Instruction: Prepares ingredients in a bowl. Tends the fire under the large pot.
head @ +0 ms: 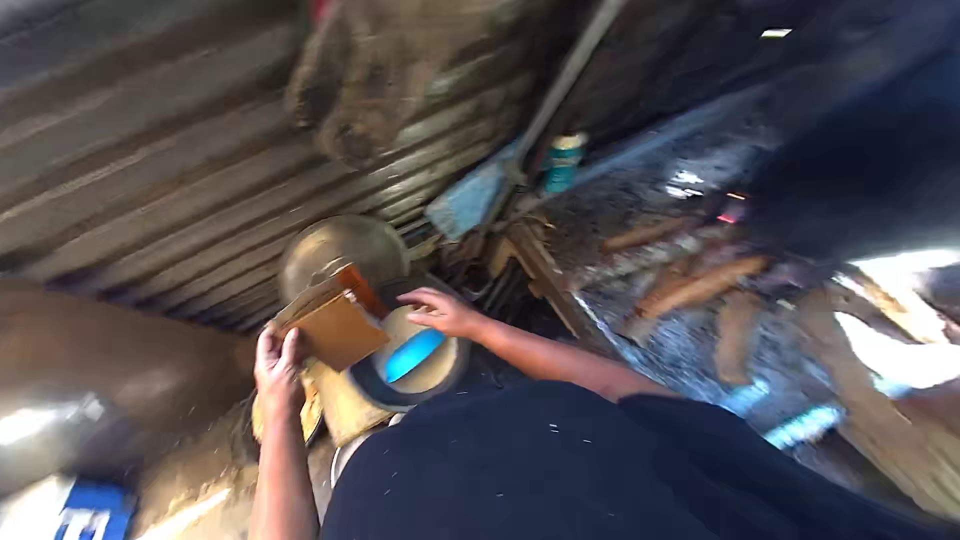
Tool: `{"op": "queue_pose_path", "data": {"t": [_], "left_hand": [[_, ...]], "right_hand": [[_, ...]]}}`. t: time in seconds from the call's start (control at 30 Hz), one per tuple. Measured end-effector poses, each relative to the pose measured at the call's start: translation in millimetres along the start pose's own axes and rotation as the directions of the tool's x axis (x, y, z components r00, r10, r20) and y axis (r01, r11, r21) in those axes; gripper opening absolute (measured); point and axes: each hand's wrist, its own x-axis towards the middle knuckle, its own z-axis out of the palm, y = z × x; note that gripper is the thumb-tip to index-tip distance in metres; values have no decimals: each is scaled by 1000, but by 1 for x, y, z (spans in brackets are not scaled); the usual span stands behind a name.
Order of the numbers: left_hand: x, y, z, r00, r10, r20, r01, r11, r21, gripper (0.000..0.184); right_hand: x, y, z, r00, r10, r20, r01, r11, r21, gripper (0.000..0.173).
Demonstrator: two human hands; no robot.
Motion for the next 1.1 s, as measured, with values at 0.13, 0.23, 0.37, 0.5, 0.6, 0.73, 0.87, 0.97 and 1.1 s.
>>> {"op": "queue_pose_path", "data": {"t": [0.13, 0.23, 0.37, 0.5, 0.6, 0.73, 0.87, 0.97, 1.1], "left_hand": [[-36, -3, 97, 983, -147, 109, 156, 984, -83, 47], [-65, 3, 159, 956, -211, 205, 232, 969, -87, 39], [-82, 1, 200, 867, -270, 418, 309, 951, -27, 38], [-84, -8, 211, 811, -295, 505, 336, 942, 11, 34], [-89, -10, 212, 814, -344, 469, 360, 931, 59, 30], [-94, -14, 215, 804, -384, 455, 376, 920, 113, 26], [-95, -10, 232, 780, -372, 504, 353, 926, 137, 24], [-96, -4, 253, 743, -339, 577, 295, 940, 172, 25], [-91, -9, 270, 675, -128, 727, -121, 952, 280, 65]], "right_hand": [[-59, -16, -39, 997, -70, -27, 71, 996, 54, 65], [-102, -15, -62, 993, 107, -59, -109, 993, -35, 65], [-165, -1, -103, 968, 196, -159, -191, 981, 43, 49], [-265, 15, -187, 802, 374, -467, -373, 923, 98, 53], [-374, 33, -260, 388, 521, -760, -680, 718, 145, 49], [-501, 48, -283, -222, 316, -922, -837, 423, 346, 47], [-499, 31, -262, -407, 350, -844, -789, 331, 517, 52], [-434, 37, -233, -59, 497, -866, -864, 409, 293, 51], [-343, 32, -167, 662, 493, -564, -675, 719, -164, 45]]}}
